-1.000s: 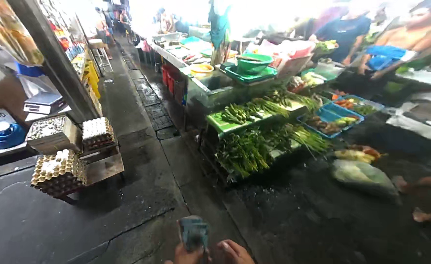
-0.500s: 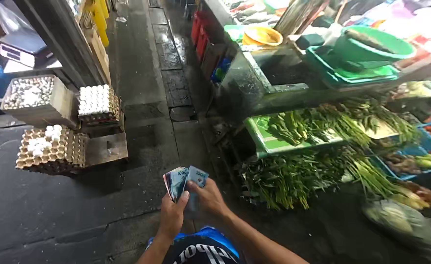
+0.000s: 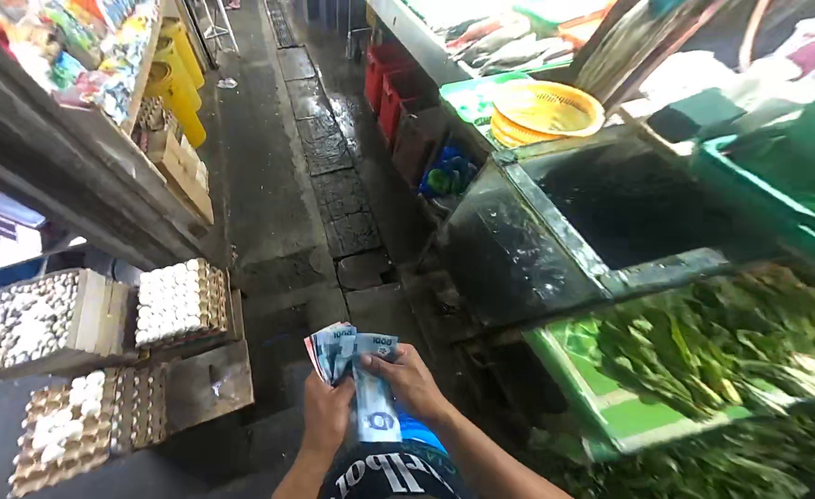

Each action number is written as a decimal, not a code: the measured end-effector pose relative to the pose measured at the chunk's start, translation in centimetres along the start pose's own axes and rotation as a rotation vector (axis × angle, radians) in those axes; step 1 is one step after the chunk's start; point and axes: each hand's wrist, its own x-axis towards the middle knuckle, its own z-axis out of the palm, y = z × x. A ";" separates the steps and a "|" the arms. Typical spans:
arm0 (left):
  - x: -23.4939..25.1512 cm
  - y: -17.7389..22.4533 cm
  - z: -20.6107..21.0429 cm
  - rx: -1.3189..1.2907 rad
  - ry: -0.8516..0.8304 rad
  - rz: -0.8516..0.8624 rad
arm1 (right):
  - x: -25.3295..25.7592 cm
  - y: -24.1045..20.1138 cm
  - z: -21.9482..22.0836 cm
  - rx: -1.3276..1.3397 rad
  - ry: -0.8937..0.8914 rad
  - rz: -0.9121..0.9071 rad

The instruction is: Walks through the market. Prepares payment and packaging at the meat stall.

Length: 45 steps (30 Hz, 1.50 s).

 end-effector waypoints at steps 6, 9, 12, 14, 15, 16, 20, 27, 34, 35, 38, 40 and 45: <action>18.4 7.7 4.7 -0.255 0.037 0.059 | 19.9 -8.3 -4.9 0.262 -0.109 0.052; 26.3 11.6 4.1 -0.224 0.136 0.162 | 29.0 -12.6 -3.9 0.208 -0.291 0.068; 33.5 13.1 4.0 -0.124 0.285 0.171 | 38.3 -14.6 -1.8 0.063 -0.447 0.076; 38.6 12.7 4.2 -0.135 0.318 0.137 | 44.4 -13.9 -0.5 -0.038 -0.413 0.060; 41.5 12.5 4.2 -0.160 0.338 0.103 | 47.6 -13.2 0.0 -0.051 -0.379 0.061; 44.7 12.5 4.1 -0.203 0.360 0.068 | 51.0 -12.6 0.4 -0.039 -0.346 0.069; 60.4 13.9 1.8 -0.404 0.370 -0.086 | 64.4 -13.3 1.0 0.119 -0.207 0.150; 88.9 27.4 -2.2 -0.267 0.139 0.121 | 86.0 -23.8 0.2 0.060 -0.191 -0.025; 110.5 34.1 -2.5 -0.311 0.070 0.182 | 104.7 -25.9 3.7 0.346 -0.119 0.038; 113.3 33.7 -2.4 -0.313 0.072 0.145 | 108.1 -25.6 4.3 0.330 -0.152 0.041; 120.9 33.4 -1.7 -0.156 0.136 0.012 | 119.5 -25.5 6.1 0.203 -0.295 0.061; 125.5 35.0 -1.5 -0.042 0.165 -0.037 | 127.3 -27.2 8.1 0.066 -0.287 0.078; 139.9 41.9 -4.8 -0.127 0.222 0.181 | 146.7 -33.4 13.1 -0.100 -0.334 -0.004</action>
